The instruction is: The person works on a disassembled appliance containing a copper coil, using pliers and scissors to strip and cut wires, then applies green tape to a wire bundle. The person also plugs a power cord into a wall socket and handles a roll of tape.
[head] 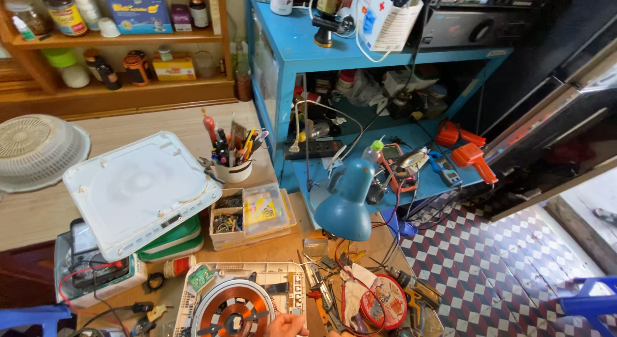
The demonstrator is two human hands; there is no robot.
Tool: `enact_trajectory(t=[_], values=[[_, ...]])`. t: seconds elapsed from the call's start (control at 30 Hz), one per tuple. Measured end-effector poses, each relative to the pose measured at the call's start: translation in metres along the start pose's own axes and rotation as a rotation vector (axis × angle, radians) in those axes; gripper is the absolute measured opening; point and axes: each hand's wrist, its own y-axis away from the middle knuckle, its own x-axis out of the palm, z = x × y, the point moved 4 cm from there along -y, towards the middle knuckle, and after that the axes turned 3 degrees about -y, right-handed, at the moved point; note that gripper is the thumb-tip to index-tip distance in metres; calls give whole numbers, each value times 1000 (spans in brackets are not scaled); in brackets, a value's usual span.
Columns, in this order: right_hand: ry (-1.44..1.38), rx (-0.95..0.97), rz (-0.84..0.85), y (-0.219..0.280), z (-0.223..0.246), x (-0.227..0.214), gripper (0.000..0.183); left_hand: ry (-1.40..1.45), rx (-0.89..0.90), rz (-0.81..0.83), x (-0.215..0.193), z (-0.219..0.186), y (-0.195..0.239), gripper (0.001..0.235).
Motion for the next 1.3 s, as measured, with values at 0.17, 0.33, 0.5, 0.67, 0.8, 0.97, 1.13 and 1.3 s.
enact_trajectory(t=[0.17,0.33,0.5,0.67,0.8,0.97,1.13,1.3], values=[[-96,34,28,-9,11,-6,16,11,82,19,28,-16,-9,31],[-305,113,139,76,42,-37,12,-107,20,112,31,-9,22,37],[-176,-64,130,148,87,-81,19,-121,14,99,37,-12,75,31],[-257,49,128,160,68,-128,30,-195,35,41,90,-27,111,34],[-273,56,61,159,11,-186,34,-80,-19,66,169,-14,122,46],[-108,29,58,139,-36,-267,30,23,35,-40,260,10,141,26],[-114,-30,158,112,-47,-297,26,112,100,-140,293,55,154,24],[-48,55,305,55,-57,-265,45,169,147,-294,274,83,108,30]])
